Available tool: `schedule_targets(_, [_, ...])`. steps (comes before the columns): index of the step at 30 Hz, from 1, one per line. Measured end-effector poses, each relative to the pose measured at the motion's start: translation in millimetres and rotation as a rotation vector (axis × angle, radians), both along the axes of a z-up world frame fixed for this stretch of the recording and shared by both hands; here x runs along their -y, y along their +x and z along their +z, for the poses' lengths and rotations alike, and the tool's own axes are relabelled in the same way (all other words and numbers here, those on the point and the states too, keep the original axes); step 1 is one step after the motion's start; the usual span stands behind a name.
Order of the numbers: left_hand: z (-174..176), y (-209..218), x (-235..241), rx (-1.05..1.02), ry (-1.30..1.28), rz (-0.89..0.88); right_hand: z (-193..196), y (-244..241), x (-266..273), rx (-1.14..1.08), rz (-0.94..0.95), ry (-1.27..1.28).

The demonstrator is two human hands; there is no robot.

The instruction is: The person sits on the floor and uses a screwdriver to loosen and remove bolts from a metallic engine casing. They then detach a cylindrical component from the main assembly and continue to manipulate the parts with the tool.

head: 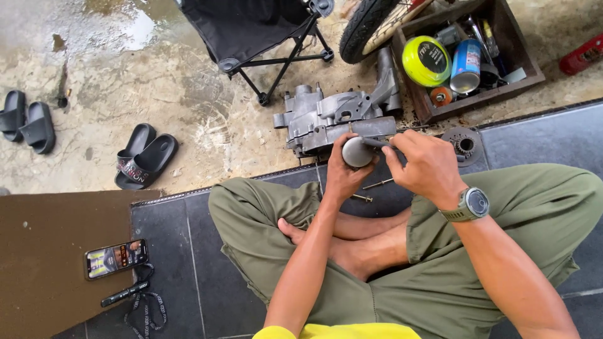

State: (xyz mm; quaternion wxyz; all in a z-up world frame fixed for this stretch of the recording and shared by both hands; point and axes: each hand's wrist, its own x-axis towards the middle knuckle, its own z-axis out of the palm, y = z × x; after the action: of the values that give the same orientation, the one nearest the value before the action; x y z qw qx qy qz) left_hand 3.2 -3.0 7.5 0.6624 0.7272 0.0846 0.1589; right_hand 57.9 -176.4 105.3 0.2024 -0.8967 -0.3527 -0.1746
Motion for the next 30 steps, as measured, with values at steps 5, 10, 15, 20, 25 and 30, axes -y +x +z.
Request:
schedule_targets(5, [-12.0,1.6,-0.2,-0.008,-0.001,0.005,4.1,-11.6,-12.9,0.001,0.058,-0.007])
schedule_targets(10, [-3.2,-2.6,0.9,-0.026,0.08,0.037,0.3,-6.0,-5.1,0.023,0.033,-0.011])
schedule_targets(15, [-15.9,-2.3,2.5,-0.051,0.074,0.022,1.6,-13.9,-11.3,0.002,0.104,-0.054])
schedule_targets(20, [9.1,-7.0,-6.8,-0.04,0.019,-0.121,4.6,-10.2,-10.3,0.029,0.038,-0.13])
schedule_targets(25, [4.3,-6.0,-5.7,-0.005,0.032,-0.126,1.3,-12.7,-12.5,0.009,0.078,-0.131])
schedule_targets(30, [2.8,-5.6,-6.7,0.018,0.051,-0.123,0.6,-12.1,-8.2,0.024,0.05,-0.122])
